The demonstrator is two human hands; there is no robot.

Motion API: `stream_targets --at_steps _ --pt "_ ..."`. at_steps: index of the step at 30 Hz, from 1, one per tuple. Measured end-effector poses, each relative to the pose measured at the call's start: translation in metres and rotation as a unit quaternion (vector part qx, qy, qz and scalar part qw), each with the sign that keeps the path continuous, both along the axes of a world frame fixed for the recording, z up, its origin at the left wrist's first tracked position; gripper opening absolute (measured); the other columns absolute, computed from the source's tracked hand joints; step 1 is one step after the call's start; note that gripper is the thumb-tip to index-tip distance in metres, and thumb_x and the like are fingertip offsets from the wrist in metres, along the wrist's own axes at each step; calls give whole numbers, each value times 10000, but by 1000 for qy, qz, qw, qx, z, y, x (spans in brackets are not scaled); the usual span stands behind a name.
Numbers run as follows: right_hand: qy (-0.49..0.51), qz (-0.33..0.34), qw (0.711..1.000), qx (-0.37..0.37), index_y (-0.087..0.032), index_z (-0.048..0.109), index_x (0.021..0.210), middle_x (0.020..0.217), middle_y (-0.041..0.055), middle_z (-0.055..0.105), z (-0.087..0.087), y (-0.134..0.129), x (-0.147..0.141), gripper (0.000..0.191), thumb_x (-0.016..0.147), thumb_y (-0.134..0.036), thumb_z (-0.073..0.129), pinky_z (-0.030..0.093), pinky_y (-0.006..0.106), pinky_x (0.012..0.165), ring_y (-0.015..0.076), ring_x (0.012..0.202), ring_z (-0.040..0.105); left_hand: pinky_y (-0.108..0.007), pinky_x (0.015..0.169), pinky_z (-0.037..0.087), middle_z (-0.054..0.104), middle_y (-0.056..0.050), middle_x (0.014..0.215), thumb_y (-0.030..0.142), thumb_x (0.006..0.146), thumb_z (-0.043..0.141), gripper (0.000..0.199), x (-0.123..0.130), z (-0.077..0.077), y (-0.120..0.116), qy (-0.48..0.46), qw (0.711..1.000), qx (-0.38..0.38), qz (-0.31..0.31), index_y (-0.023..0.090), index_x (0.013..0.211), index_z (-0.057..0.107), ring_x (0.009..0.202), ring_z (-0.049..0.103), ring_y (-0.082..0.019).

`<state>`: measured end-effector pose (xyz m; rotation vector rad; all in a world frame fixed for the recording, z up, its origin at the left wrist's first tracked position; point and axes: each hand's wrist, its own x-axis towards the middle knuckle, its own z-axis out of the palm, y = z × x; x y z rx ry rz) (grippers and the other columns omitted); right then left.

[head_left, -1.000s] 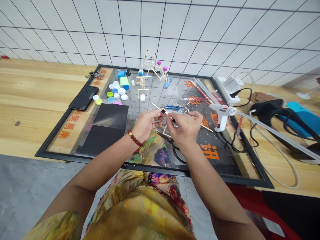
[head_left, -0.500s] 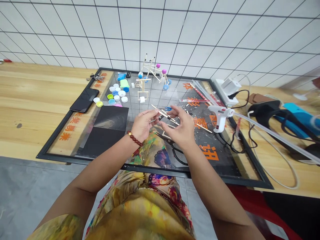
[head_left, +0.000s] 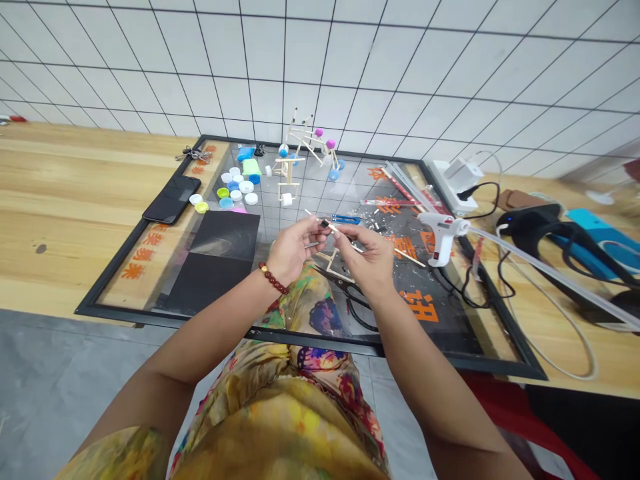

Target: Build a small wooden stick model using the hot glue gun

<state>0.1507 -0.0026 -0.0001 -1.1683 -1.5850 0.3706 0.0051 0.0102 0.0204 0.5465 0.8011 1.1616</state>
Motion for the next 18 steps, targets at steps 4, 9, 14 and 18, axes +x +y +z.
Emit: stream_targets --at_steps 4,9,14,18 --pt "-15 -19 1000 15 -227 765 887 856 31 780 0 1 1 137 839 -291 654 514 356 777 182 729 695 -262 698 489 693 -44 749 293 820 621 199 0 3 -1 -4 1000 -20 -8 129 715 663 667 603 -110" --pt "-54 -38 997 42 -232 768 871 833 25 785 3 -1 1 124 841 -266 653 482 367 774 173 669 688 -257 706 489 697 -45 756 277 805 631 169 1 5 -3 -3 1000 -28 -7 132 721 658 683 603 -114" --pt "-96 -60 991 66 -250 760 852 780 4 775 2 -1 3 112 840 -260 649 441 373 793 172 683 694 -263 705 492 692 -47 761 262 831 591 191 1 5 -3 -8 999 -41 -14 123 723 664 678 604 -111" --pt "-160 -86 979 97 -246 747 838 753 -5 761 -1 -1 5 108 854 -255 640 397 374 818 166 713 690 -269 714 494 690 -50 770 271 832 597 192 1 4 -3 -10 999 -45 -10 124 729 666 679 606 -113"
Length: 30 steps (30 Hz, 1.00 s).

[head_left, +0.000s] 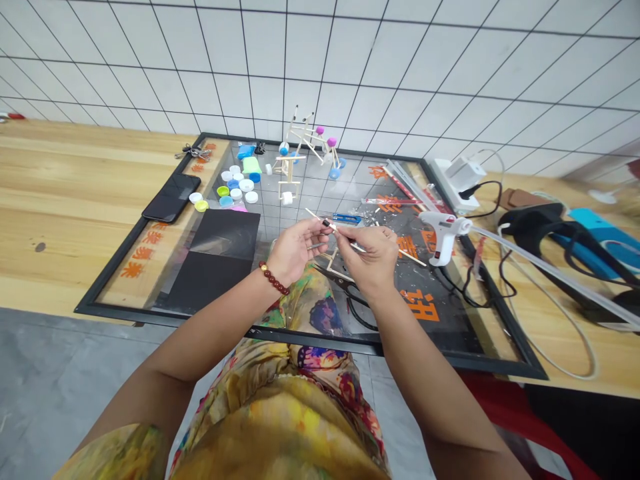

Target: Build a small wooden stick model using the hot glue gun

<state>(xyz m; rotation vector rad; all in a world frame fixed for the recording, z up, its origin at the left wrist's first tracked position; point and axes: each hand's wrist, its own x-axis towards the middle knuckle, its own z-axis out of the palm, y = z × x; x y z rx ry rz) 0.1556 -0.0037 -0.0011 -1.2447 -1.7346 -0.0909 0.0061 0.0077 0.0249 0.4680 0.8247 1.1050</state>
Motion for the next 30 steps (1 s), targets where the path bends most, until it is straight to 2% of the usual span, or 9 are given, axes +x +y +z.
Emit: stream_targets --at_steps 7,9,11,14,16,19,23,26,30 --pt "-154 -52 982 92 -253 710 842 701 -30 733 -4 -1 2 126 888 -231 596 346 402 888 151 705 647 -254 711 486 681 -39 785 244 804 661 132 2 -7 0 -15 1000 0 -14 116 795 694 700 616 -106" --pt "-169 -47 980 93 -267 708 895 741 -30 744 -3 -2 1 125 893 -232 588 335 417 921 154 732 649 -240 706 478 680 -35 795 213 774 704 116 2 -8 0 -10 1000 10 -13 111 828 707 705 614 -97" --pt "-157 -30 985 71 -279 696 1027 820 -15 757 -2 -2 0 167 882 -275 614 328 437 961 171 802 662 -227 690 469 673 -29 785 193 754 730 126 1 -9 1 -1 1000 19 0 105 843 716 679 594 -81" --pt "-62 7 998 16 -251 641 1192 947 32 757 -1 -1 -2 426 793 -383 712 378 446 960 211 893 666 -221 672 463 648 -16 734 193 757 734 126 -2 -10 3 12 999 34 16 104 845 722 658 574 -74" --pt "32 46 998 -31 -224 636 1204 969 52 749 0 1 -2 498 750 -403 737 442 428 911 217 886 663 -231 705 475 650 -16 737 198 761 734 118 -4 -9 5 18 998 52 20 112 841 719 696 593 -87" --pt "180 107 970 -121 -219 697 1082 963 54 747 -1 5 -1 318 811 -383 666 497 394 861 200 869 664 -263 789 492 690 -35 818 195 782 711 76 -5 -10 7 27 995 90 19 126 814 705 775 633 -109" --pt "329 127 917 -187 -230 740 888 865 27 752 -3 10 1 198 836 -398 648 507 386 864 193 858 676 -289 820 492 697 -32 768 220 790 707 93 -4 -13 8 64 989 134 -7 142 841 713 765 647 -123" --pt "378 137 892 -205 -227 742 842 795 19 742 -2 12 1 197 786 -412 703 516 379 840 191 825 675 -272 782 481 671 -9 711 242 768 731 185 -3 -14 7 80 984 158 -32 146 926 720 707 624 -108" --pt "408 153 870 -229 -233 749 830 770 12 731 2 12 0 223 718 -426 760 525 359 805 177 787 667 -255 721 467 686 0 710 253 732 771 480 -4 -14 7 88 981 166 -55 159 1182 633 664 622 -105"
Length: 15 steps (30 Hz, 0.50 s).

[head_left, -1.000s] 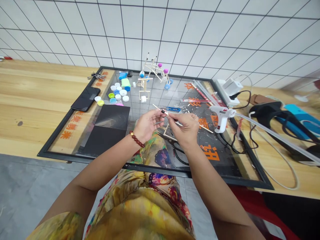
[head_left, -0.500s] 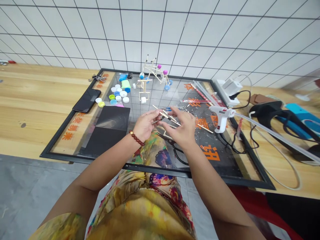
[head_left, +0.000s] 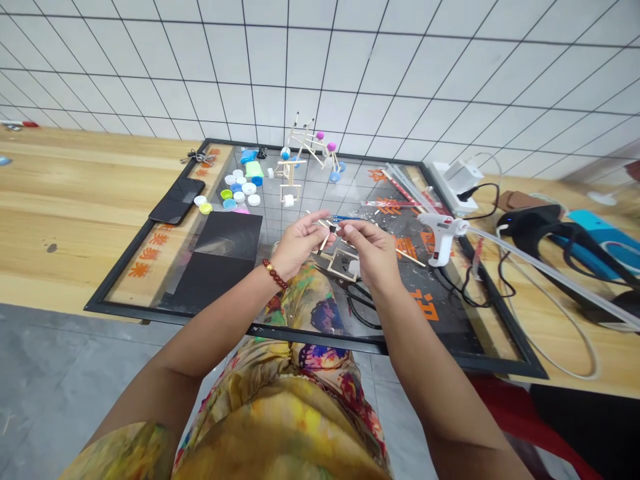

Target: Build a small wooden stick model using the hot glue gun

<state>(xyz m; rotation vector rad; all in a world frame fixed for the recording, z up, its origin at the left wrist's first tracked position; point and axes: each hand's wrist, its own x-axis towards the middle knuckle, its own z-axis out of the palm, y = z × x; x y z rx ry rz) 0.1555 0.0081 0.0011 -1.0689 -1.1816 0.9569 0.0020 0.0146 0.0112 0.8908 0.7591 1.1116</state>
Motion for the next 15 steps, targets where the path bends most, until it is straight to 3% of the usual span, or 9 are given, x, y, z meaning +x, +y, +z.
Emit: stream_targets --at_steps 3,8,15 --pt "33 35 999 -16 -243 757 836 757 3 719 2 -1 -1 250 689 -444 780 532 341 779 158 745 656 -248 685 460 701 -10 707 276 708 798 596 -2 -1 2 6 1000 6 -18 143 1243 572 648 631 -112" --pt "76 92 992 -38 -227 746 807 689 -10 697 1 -2 -3 235 663 -400 813 532 320 748 131 666 641 -245 698 474 695 5 676 256 673 829 589 -2 -4 3 3 999 33 -30 141 1197 585 635 637 -104" --pt "115 31 992 -43 -240 729 709 637 -30 669 1 2 -1 266 547 -397 868 476 273 588 98 556 530 -264 679 512 716 -49 736 296 686 820 342 -2 3 -1 23 999 -13 -29 127 949 680 650 654 -117"
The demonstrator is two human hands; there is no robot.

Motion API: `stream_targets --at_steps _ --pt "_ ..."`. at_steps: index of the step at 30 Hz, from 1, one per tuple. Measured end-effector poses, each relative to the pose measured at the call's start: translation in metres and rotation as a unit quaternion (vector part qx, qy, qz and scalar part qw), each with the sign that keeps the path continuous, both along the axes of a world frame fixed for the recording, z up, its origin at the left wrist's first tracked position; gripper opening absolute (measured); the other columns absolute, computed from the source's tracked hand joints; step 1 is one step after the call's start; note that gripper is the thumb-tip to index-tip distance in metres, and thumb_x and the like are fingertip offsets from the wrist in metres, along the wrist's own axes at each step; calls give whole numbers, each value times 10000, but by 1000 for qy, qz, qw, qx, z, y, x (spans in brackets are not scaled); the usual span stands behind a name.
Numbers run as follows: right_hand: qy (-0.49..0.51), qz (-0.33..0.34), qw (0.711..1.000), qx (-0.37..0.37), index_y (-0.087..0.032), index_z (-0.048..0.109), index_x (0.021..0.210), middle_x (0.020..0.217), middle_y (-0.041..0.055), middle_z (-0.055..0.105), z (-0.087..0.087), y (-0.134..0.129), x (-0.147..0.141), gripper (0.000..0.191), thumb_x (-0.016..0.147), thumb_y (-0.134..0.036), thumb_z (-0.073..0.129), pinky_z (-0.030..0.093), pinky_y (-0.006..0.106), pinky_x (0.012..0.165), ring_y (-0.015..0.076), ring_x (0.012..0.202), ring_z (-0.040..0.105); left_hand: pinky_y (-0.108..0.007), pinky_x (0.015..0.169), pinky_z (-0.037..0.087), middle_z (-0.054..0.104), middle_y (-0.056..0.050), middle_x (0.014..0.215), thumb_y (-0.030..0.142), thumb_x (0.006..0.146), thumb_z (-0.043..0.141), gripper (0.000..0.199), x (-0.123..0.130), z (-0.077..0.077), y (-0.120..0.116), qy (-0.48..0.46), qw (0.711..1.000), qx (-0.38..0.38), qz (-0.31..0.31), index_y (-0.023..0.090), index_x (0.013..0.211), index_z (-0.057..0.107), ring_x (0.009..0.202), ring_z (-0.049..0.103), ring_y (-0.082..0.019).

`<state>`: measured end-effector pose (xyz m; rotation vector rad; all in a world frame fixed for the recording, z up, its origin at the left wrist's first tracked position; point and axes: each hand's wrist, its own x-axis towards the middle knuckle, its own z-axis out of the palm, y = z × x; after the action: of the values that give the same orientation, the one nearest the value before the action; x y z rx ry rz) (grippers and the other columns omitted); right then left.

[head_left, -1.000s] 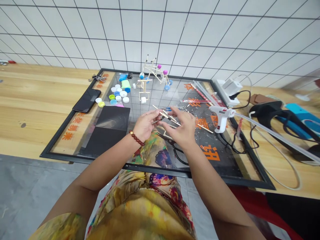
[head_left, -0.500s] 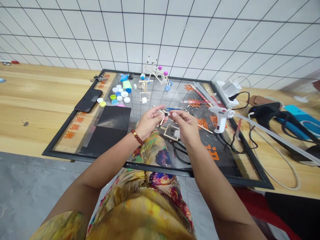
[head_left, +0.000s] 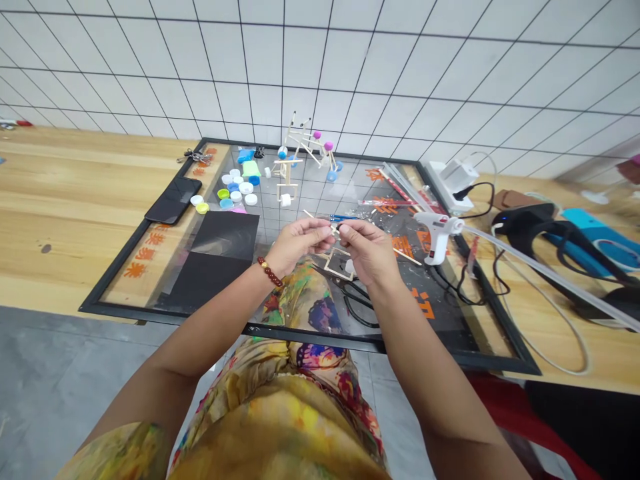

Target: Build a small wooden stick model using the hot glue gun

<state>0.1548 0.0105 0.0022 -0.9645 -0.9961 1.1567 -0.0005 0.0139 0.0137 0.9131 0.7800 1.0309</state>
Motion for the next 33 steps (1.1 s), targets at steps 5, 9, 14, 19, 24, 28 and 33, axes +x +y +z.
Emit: stream_targets --at_steps 5,9,14,19,24,28,33 --pt "-34 -1 999 21 -241 712 750 688 -19 673 -7 5 4 265 582 -400 842 490 305 644 119 610 557 -218 590 470 664 -8 613 265 649 833 218 3 0 -3 42 998 31 30 128 737 689 551 581 -75" --pt "-36 4 999 23 -231 693 757 667 -27 642 -7 6 4 292 586 -417 838 479 294 635 111 599 540 -217 580 464 656 -17 607 299 674 818 223 3 1 -2 56 997 38 28 118 734 703 536 563 -72" --pt "-1 8 1000 13 -226 665 742 609 -47 577 -4 4 2 324 579 -439 847 449 259 574 90 550 489 -246 597 501 669 -41 669 468 765 732 361 -3 4 0 30 1000 -5 -6 129 888 712 579 608 -106" --pt "34 -4 999 -17 -236 633 741 610 -51 552 -7 8 6 347 567 -446 848 463 257 557 94 551 494 -261 635 518 684 -65 752 451 711 787 376 -6 4 2 37 999 -16 -25 117 861 700 647 631 -116" --pt "43 4 999 -5 -243 602 773 621 -63 531 -10 12 11 322 631 -443 812 467 252 555 85 535 482 -255 674 509 677 -18 735 174 545 875 357 3 -3 0 44 997 57 42 132 856 706 672 610 -99" --pt "35 -8 999 1 -238 617 763 613 -56 529 -7 9 6 302 639 -436 808 443 253 549 89 537 473 -238 640 497 663 1 682 221 591 845 238 8 -5 -1 53 987 109 106 146 777 716 624 579 -86" --pt "-5 -44 998 35 -217 657 768 607 -51 537 -3 2 -2 284 642 -424 805 419 246 577 87 560 467 -227 619 496 666 12 665 296 644 822 226 4 0 0 36 982 107 154 163 798 723 586 570 -76"
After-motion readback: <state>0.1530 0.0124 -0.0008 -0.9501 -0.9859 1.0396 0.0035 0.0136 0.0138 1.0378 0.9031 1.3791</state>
